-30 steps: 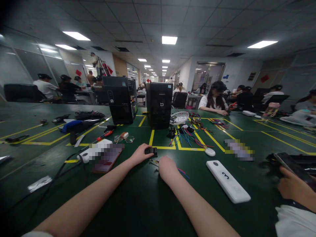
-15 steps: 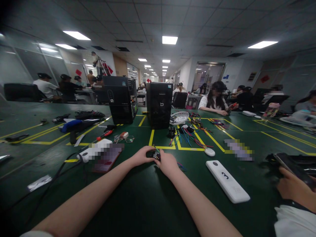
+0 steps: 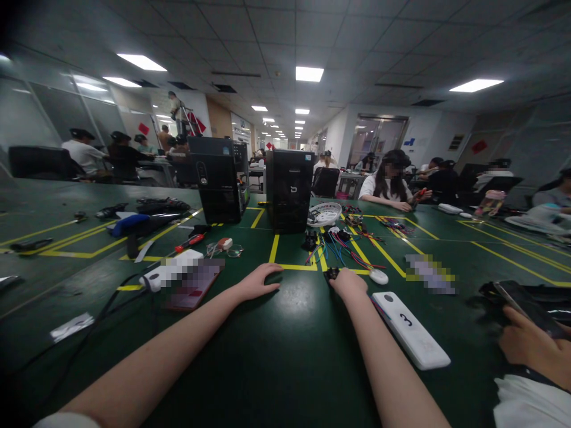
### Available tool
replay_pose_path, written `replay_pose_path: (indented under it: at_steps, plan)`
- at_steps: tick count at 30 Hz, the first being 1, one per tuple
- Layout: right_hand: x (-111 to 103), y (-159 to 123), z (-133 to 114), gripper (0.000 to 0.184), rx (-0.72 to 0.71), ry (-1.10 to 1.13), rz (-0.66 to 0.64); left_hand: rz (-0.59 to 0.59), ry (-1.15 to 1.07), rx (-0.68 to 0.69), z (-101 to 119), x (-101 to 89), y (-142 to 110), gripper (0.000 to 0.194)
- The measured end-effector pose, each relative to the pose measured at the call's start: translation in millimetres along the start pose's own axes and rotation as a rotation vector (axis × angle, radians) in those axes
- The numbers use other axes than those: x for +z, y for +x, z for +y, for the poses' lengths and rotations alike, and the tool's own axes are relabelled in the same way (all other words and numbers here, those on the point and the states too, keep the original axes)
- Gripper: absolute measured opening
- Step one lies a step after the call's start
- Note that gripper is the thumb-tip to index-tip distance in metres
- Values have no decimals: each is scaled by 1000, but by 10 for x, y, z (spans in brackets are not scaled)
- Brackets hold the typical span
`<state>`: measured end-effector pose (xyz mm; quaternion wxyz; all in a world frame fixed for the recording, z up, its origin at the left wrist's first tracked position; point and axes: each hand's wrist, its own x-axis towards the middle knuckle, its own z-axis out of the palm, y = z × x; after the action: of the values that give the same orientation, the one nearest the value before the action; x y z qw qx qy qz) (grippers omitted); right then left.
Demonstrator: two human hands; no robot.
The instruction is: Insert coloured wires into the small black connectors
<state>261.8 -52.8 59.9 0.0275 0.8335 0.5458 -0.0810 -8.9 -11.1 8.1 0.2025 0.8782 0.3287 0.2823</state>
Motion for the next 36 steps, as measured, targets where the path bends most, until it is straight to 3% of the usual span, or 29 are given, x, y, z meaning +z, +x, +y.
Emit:
replay_pose_path:
  at_steps: [5,9,15,21,36]
  plan:
    - [-37,209,335,51,71,34,-11,17,21,10,-2,-2,-6,42]
    - [-93,275,437,47,77,69,82,19,38,18,-11,3,-7,43]
    - [-210,321,510,34,-97,124,221,15,37,16,-5,0,-14,42]
    - [-292,213,493,31,-200,168,75,18,15,-6,0,-6,-12,42]
    - [-266,218,498,33,-223,187,-23,8,10,-24,-18,2,-6,42]
